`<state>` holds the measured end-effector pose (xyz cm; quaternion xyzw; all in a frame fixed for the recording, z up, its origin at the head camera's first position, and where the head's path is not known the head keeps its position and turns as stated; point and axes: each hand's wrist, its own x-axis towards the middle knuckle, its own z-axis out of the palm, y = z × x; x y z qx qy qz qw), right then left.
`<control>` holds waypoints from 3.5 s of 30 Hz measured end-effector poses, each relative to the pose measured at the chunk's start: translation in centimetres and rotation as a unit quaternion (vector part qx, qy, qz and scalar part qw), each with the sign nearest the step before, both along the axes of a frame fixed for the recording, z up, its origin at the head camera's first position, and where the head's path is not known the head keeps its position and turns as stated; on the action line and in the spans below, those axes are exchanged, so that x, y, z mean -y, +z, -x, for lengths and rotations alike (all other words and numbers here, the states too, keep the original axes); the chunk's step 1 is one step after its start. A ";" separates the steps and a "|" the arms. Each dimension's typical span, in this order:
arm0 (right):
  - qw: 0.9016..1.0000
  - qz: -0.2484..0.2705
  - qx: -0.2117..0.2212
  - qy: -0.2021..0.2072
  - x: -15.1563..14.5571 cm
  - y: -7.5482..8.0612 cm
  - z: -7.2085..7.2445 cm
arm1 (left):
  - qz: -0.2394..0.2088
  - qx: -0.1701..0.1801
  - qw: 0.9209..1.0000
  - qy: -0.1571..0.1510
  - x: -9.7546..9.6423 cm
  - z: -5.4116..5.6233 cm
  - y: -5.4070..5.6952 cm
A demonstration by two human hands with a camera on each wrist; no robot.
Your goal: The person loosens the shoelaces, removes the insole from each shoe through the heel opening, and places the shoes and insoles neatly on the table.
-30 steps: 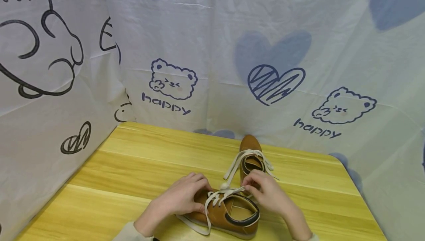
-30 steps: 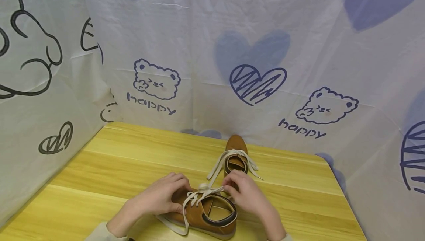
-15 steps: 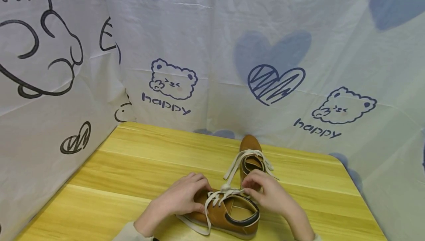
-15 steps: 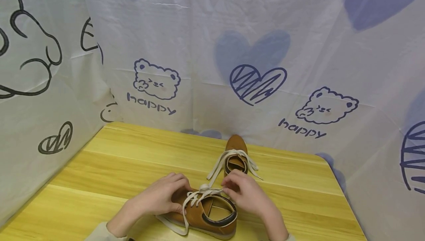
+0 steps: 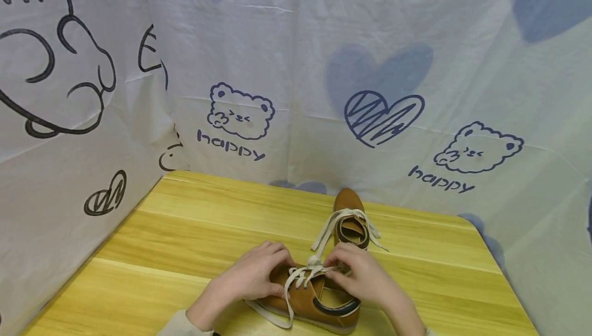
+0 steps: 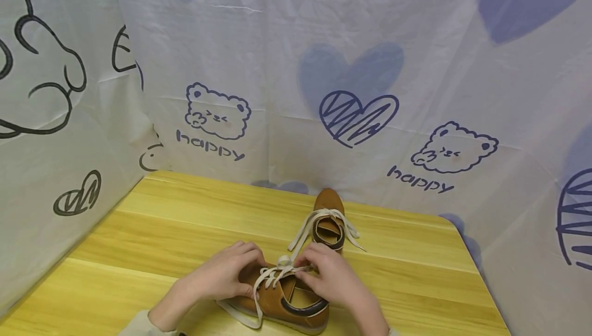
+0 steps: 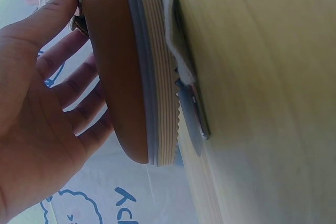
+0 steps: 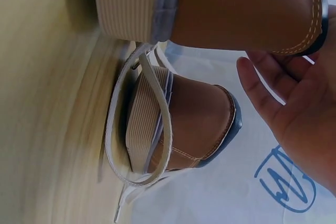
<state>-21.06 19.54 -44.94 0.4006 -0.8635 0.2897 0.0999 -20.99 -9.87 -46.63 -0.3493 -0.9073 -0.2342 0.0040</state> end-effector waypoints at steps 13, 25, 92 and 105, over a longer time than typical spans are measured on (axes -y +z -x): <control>0.999 0.033 0.003 -0.017 -0.8 0.6 0.2 | -0.001 -0.004 1.000 -0.004 0.0 0.0 0.0; 0.996 0.031 0.035 -0.070 -3.4 1.4 0.8 | 0.004 -0.002 1.000 0.000 -0.1 0.1 -0.1; 0.994 0.017 0.111 0.000 -2.5 0.8 0.5 | -0.005 0.004 1.000 -0.005 0.0 0.2 -0.3; 0.990 -0.051 0.113 -0.066 -5.7 1.3 1.2 | -0.007 0.006 1.000 -0.006 0.1 0.2 -0.3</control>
